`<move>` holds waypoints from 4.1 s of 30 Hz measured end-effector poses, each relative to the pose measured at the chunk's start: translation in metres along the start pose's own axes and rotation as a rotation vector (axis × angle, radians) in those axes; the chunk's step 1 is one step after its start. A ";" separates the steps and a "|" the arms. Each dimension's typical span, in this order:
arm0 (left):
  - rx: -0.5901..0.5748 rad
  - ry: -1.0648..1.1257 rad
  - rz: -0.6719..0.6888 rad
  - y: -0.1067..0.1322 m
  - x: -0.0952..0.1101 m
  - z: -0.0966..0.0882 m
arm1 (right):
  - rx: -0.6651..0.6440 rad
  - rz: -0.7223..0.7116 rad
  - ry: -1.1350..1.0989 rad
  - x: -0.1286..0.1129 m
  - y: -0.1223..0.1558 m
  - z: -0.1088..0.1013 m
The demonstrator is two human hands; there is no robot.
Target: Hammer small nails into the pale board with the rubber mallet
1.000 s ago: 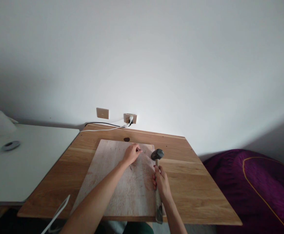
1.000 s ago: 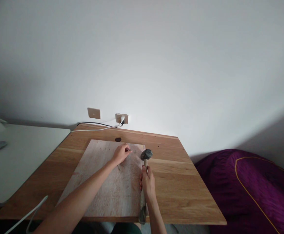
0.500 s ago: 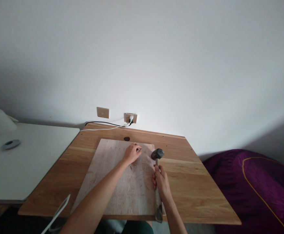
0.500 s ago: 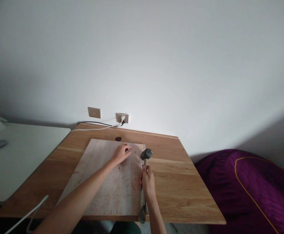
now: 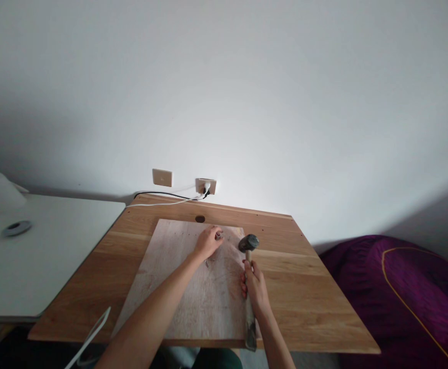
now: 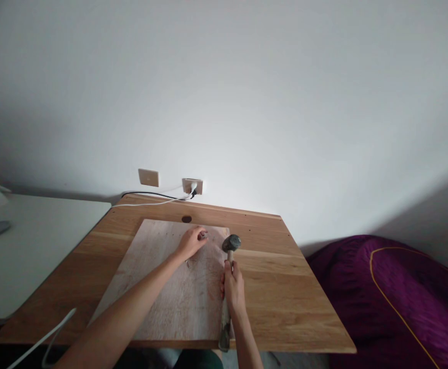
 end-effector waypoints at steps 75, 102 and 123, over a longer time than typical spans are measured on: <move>-0.049 -0.057 -0.024 -0.002 0.003 -0.002 | -0.172 -0.044 0.007 -0.038 -0.007 0.035; -0.068 -0.058 -0.034 -0.004 0.003 -0.001 | -0.118 -0.032 0.018 -0.042 0.001 0.023; -0.004 -0.065 -0.017 -0.002 0.001 0.000 | -0.129 -0.043 0.069 -0.042 -0.013 0.029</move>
Point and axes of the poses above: each hand's wrist, its own y-axis away from the middle knuckle, its own z-axis out of the palm, x = y × z, the point moved 2 cm from there along -y, towards the middle knuckle, and after that the axes turned 10 degrees about x, right-handed, at the moved point
